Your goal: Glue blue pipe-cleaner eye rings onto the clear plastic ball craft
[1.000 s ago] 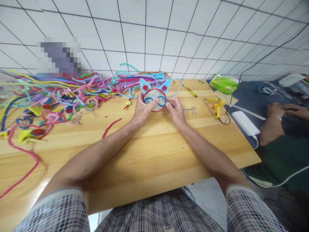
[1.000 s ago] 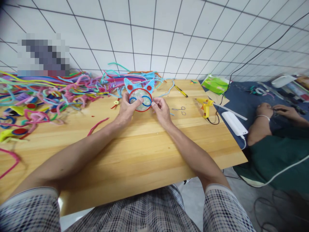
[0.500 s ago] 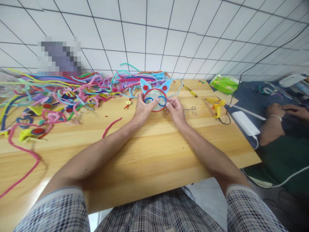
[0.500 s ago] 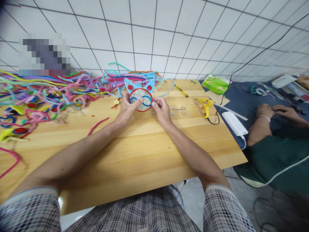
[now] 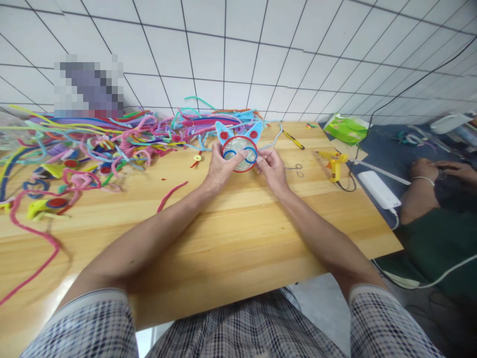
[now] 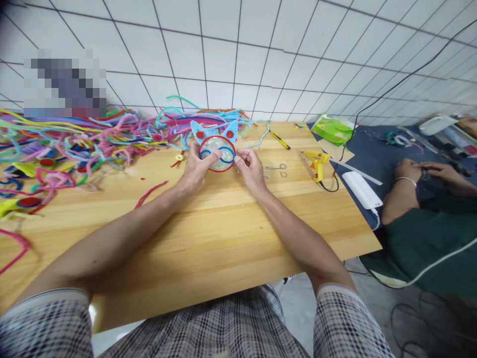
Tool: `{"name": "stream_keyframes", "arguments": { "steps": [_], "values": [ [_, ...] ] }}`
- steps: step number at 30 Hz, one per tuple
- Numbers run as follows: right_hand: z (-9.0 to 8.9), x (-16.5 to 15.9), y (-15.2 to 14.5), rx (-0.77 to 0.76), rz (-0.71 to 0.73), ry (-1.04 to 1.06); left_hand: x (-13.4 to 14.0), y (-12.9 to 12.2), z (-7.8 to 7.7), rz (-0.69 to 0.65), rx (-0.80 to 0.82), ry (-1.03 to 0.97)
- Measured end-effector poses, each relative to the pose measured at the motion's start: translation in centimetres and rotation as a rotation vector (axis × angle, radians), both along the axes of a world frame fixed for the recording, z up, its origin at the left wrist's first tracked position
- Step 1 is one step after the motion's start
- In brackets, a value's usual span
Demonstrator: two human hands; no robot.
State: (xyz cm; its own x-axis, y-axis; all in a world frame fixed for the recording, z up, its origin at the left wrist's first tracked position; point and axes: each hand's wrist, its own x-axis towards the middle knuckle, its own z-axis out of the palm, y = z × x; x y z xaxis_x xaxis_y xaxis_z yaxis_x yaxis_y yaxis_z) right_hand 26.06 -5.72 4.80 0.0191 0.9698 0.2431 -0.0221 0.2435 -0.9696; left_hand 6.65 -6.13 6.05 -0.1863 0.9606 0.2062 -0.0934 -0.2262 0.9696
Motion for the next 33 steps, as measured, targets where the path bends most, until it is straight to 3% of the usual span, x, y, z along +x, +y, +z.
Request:
{"name": "stream_keyframes", "arguments": {
  "steps": [6, 16, 22, 26, 33],
  "values": [
    [0.5, 0.0, -0.1, 0.001, 0.012, -0.007, -0.1, 0.3, -0.3, -0.023, -0.016, -0.048],
    [2.5, 0.7, -0.1, 0.03, 0.117, -0.055, -0.4, 0.7, 0.9, -0.203, -0.188, -0.255],
    [3.3, 0.6, -0.4, 0.034, 0.123, -0.049, -0.6, -0.3, 2.3, -0.356, -0.22, -0.28],
    [3.5, 0.6, -0.4, 0.026, 0.124, -0.051, -0.6, -0.8, 3.2, -0.384, -0.226, -0.25],
    [3.8, 0.7, -0.5, 0.027, 0.15, -0.058, -0.7, -0.2, 2.3, -0.401, -0.256, -0.303]
  ]
}}
